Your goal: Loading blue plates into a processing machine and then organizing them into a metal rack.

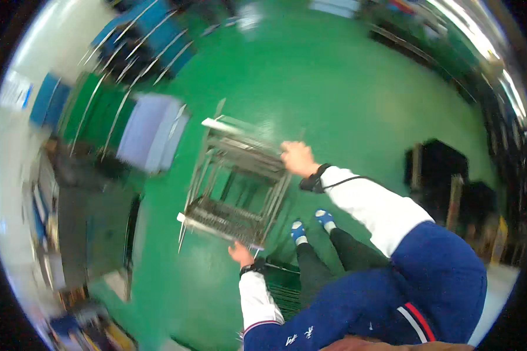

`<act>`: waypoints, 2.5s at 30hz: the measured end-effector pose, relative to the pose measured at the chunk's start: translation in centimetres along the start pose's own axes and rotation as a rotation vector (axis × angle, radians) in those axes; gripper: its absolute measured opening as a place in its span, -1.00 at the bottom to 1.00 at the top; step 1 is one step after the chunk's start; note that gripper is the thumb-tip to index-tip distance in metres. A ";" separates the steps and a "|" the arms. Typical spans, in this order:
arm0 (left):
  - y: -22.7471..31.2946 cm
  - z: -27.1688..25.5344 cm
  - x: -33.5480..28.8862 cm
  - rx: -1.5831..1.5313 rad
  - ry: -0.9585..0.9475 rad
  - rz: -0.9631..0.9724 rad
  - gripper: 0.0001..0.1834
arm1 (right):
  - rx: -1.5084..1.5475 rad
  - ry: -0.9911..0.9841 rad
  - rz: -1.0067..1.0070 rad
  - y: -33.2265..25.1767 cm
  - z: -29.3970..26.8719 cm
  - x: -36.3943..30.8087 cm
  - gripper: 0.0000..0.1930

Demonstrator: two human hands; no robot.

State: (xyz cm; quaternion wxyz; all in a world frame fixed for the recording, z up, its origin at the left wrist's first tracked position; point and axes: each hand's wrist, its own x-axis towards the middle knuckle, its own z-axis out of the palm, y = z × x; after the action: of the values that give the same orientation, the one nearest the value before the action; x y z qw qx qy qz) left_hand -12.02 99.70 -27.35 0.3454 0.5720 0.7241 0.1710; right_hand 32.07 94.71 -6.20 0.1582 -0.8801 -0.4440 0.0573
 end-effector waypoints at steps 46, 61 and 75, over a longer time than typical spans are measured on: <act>27.7 29.8 -61.5 0.909 -1.788 0.393 -0.63 | 0.480 0.066 1.855 15.9 3.6 -91.7 -0.85; 33.0 45.2 -74.2 0.903 -2.018 0.716 -0.66 | 0.606 0.517 1.628 26.9 -2.1 -87.1 -0.72; 31.8 45.4 -87.4 0.863 -1.781 0.347 -0.50 | 0.733 0.344 1.934 30.7 -1.2 -95.6 -0.82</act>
State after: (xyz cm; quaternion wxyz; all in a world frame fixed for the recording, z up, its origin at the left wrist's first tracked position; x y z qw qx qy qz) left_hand 51.55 19.38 -12.19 0.4945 0.6656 0.1085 -0.5484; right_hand -1.48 0.95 -18.93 0.3630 -0.7542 0.5219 0.1643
